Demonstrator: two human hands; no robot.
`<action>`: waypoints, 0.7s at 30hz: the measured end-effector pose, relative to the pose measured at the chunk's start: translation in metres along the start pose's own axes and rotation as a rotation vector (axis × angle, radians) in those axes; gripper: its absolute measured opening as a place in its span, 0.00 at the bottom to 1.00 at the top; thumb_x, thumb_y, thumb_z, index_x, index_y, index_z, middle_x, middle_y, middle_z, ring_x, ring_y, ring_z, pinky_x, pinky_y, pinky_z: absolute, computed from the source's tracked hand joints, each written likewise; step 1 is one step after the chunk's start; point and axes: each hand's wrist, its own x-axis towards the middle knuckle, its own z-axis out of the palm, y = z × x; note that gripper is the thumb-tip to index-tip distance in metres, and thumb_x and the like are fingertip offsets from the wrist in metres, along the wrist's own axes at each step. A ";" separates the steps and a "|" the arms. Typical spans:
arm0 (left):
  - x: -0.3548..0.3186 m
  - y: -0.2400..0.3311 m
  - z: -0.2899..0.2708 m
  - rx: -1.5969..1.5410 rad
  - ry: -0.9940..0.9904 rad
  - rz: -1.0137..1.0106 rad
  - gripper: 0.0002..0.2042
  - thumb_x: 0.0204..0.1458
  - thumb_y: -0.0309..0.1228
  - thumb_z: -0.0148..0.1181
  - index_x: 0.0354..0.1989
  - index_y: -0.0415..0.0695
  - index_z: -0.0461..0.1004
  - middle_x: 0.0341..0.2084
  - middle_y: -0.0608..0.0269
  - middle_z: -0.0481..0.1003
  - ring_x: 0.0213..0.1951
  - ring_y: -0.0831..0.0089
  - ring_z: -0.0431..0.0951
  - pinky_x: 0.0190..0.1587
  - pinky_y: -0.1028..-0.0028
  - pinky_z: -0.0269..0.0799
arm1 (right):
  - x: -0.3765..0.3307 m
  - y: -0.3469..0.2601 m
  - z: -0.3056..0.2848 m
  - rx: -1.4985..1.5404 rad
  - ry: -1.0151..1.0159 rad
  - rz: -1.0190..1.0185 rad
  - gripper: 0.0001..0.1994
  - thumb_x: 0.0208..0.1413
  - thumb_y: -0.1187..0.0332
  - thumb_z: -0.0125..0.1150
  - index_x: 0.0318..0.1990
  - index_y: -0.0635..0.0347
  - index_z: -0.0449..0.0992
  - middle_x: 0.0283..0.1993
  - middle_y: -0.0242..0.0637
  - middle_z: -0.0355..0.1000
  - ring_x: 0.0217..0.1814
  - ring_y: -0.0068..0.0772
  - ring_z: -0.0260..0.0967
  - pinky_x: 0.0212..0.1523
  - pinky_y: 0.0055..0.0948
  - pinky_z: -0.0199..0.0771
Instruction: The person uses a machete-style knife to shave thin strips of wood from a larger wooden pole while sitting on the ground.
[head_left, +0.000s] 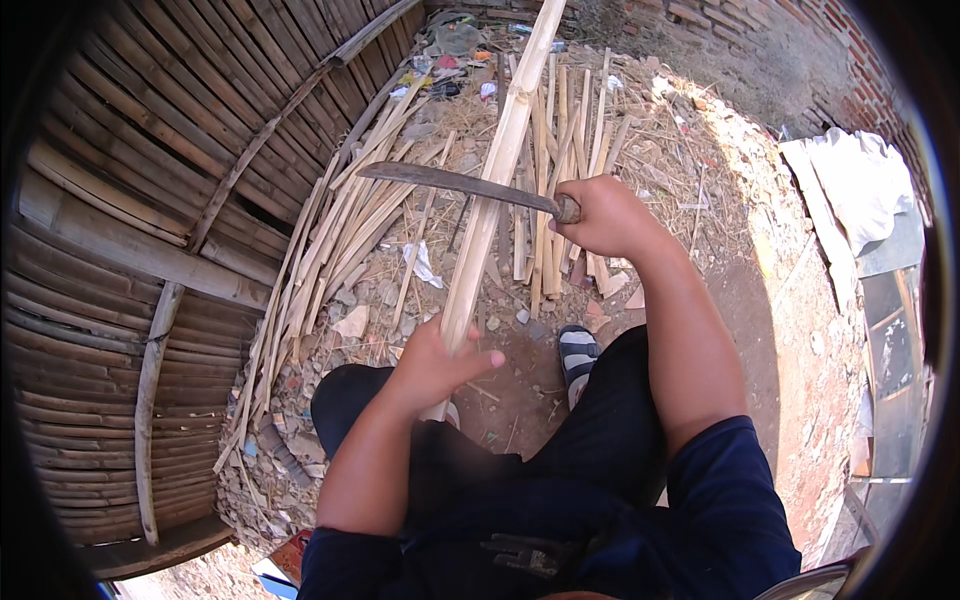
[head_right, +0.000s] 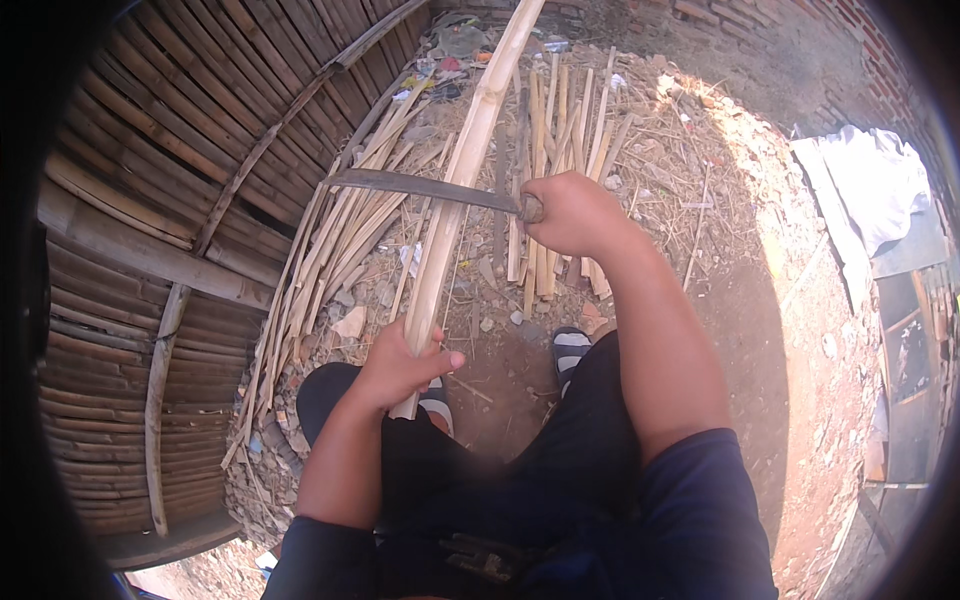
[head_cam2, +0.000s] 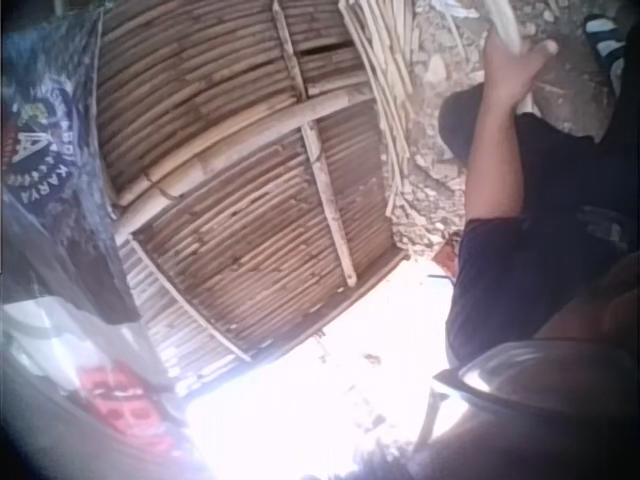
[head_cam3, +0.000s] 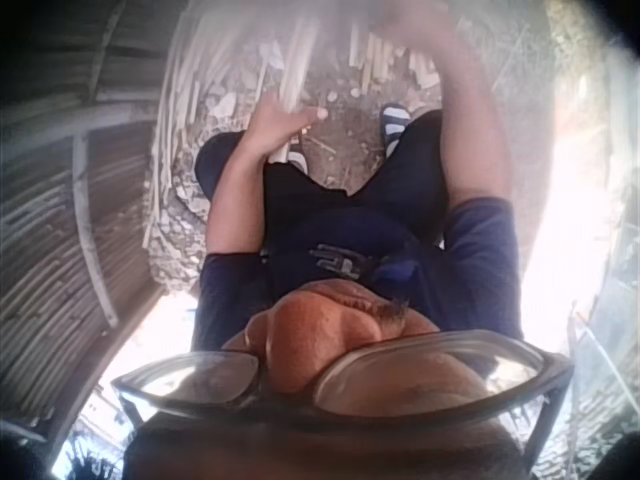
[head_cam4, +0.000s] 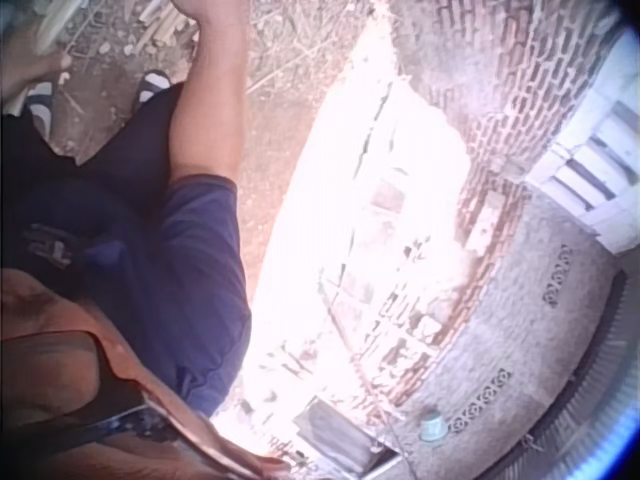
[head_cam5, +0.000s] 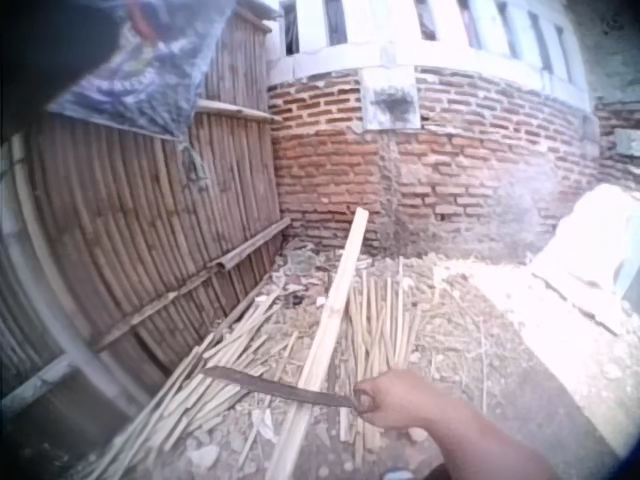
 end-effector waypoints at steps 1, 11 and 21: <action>0.001 -0.001 0.001 0.012 0.018 0.002 0.25 0.45 0.32 0.81 0.45 0.41 0.70 0.22 0.72 0.70 0.20 0.83 0.70 0.20 0.79 0.68 | -0.001 -0.006 0.001 -0.008 -0.052 -0.046 0.17 0.48 0.63 0.71 0.47 0.55 0.84 0.37 0.51 0.81 0.44 0.56 0.79 0.47 0.49 0.79; 0.009 -0.008 0.004 0.110 0.024 0.066 0.26 0.44 0.35 0.82 0.44 0.40 0.70 0.23 0.71 0.71 0.21 0.82 0.72 0.21 0.78 0.69 | -0.007 -0.007 -0.001 0.029 -0.133 -0.071 0.15 0.50 0.60 0.72 0.43 0.55 0.83 0.36 0.49 0.80 0.45 0.55 0.79 0.47 0.51 0.79; 0.010 -0.009 0.008 0.048 0.026 0.035 0.27 0.44 0.36 0.83 0.45 0.42 0.70 0.23 0.69 0.72 0.20 0.81 0.71 0.20 0.77 0.68 | -0.024 -0.024 0.021 -0.127 -0.079 -0.255 0.12 0.49 0.59 0.72 0.35 0.57 0.80 0.28 0.49 0.77 0.35 0.57 0.77 0.38 0.50 0.76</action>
